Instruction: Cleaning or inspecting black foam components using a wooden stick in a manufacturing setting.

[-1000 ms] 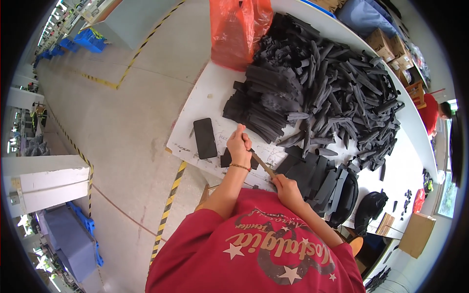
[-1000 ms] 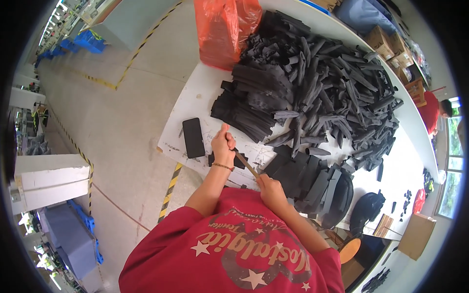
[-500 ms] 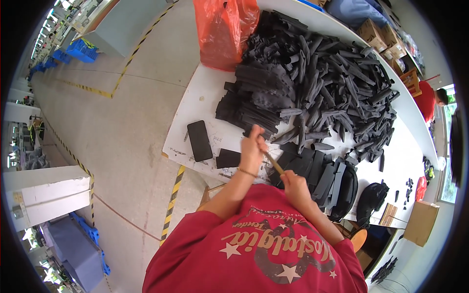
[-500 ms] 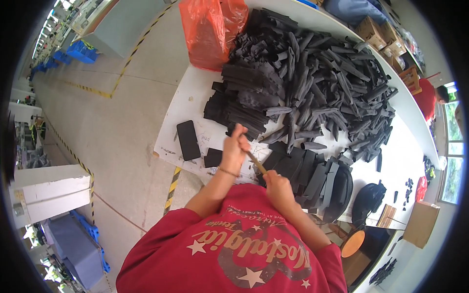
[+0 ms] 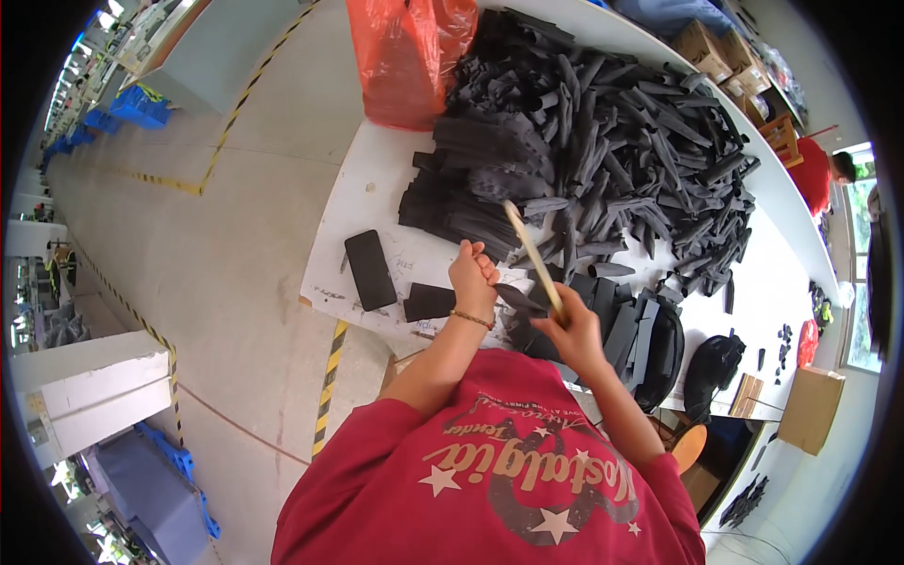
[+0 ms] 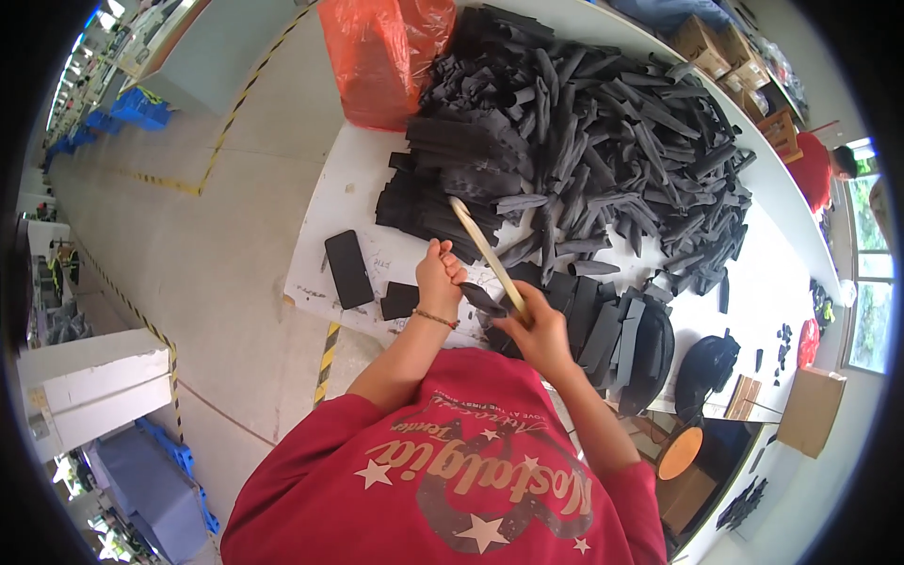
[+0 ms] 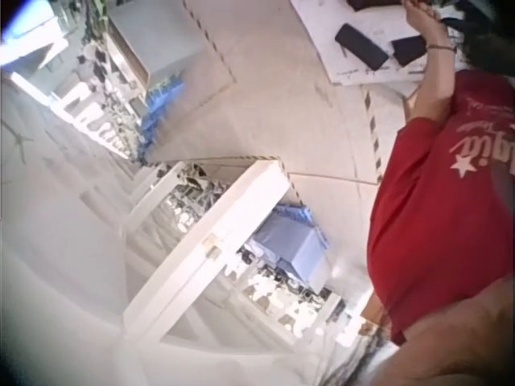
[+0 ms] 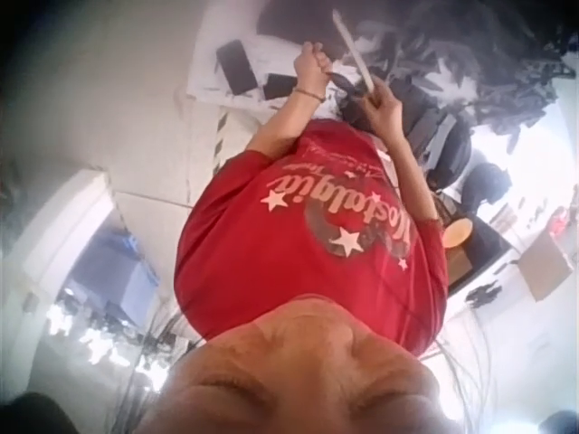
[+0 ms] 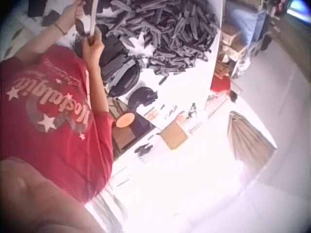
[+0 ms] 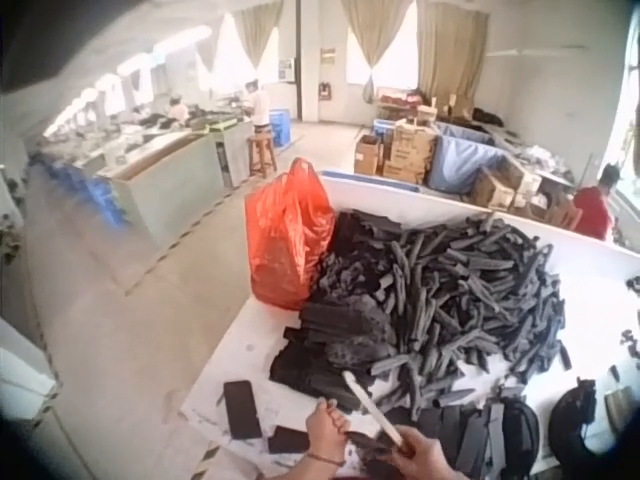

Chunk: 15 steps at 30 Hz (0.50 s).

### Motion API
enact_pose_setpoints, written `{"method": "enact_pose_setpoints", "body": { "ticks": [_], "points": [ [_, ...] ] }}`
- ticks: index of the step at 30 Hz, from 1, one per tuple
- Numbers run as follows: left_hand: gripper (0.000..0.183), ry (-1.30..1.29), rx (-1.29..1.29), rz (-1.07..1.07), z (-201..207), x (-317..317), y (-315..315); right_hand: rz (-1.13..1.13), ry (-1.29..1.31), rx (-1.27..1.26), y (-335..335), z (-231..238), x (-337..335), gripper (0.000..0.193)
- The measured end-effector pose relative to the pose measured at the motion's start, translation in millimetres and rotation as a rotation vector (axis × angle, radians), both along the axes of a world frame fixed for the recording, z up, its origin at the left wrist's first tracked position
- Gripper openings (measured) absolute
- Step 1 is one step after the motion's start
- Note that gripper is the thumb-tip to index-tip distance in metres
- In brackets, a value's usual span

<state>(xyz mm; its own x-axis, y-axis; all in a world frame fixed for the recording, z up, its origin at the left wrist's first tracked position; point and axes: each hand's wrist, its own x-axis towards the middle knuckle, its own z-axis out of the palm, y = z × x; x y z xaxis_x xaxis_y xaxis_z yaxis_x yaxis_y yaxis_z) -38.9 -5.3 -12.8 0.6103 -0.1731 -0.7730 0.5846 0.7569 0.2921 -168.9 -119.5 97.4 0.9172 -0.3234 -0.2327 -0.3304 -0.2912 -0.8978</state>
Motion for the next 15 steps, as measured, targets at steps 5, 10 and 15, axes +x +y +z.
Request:
{"method": "enact_pose_setpoints", "body": {
  "ticks": [5,10,15],
  "points": [
    [0.027,-0.189,0.079,-0.157,20.3,-10.6,2.5,-0.197,-0.081,0.443,9.2,-34.7,44.1,0.012],
    [0.034,-0.832,0.304,-0.882,33.9,-14.4,14.8,-0.246,-0.079,0.361,-2.7,-46.0,54.9,0.016],
    [0.032,-0.6,0.026,-0.973,51.6,-53.6,16.0,-0.489,-0.192,0.281,-17.1,-30.8,84.4,0.016]
  ]
}}
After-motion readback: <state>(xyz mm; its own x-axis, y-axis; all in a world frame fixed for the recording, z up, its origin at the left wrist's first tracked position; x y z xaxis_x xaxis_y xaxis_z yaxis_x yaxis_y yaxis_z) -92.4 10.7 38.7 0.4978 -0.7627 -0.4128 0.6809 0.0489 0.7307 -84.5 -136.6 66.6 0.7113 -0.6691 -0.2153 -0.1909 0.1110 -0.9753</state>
